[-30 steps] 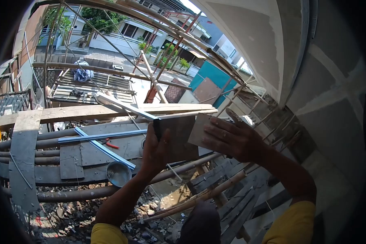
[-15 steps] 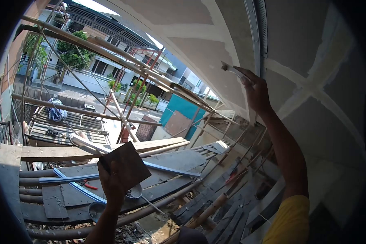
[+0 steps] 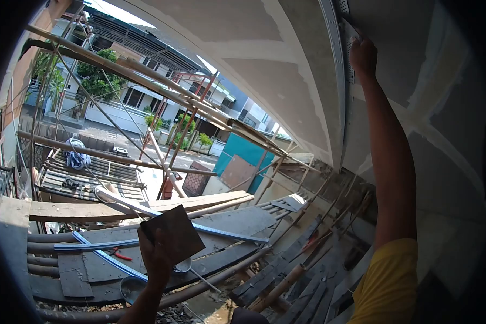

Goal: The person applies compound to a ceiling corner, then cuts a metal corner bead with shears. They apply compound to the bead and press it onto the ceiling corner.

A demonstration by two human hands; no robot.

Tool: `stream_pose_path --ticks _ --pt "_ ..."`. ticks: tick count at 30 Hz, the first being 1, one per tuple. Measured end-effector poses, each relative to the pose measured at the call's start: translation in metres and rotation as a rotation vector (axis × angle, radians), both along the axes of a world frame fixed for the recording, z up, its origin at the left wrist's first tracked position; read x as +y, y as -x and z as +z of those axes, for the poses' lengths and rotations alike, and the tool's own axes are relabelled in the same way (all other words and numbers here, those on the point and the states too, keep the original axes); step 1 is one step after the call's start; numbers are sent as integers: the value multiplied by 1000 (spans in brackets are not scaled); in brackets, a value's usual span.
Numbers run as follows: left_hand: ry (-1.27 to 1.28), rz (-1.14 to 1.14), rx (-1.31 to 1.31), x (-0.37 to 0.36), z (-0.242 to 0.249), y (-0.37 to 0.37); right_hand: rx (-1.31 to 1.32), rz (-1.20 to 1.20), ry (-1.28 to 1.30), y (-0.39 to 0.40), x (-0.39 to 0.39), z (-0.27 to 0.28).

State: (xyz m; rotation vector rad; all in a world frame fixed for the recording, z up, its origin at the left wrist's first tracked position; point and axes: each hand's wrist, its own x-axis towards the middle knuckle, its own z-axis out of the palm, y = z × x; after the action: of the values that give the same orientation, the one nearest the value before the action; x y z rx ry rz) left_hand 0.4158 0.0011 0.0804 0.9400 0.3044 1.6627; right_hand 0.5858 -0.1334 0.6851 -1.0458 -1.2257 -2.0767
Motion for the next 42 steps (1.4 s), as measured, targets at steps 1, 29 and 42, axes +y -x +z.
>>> stream_pose_path --ticks 1,29,42 --pt "0 2 -2 -1 1 0 -2 2 0 1 3 0" --pt "-61 -37 36 -19 8 0 -48 -27 17 13 22 -21" --pt "-116 -62 25 -26 9 -2 -146 -5 -51 107 36 -12"
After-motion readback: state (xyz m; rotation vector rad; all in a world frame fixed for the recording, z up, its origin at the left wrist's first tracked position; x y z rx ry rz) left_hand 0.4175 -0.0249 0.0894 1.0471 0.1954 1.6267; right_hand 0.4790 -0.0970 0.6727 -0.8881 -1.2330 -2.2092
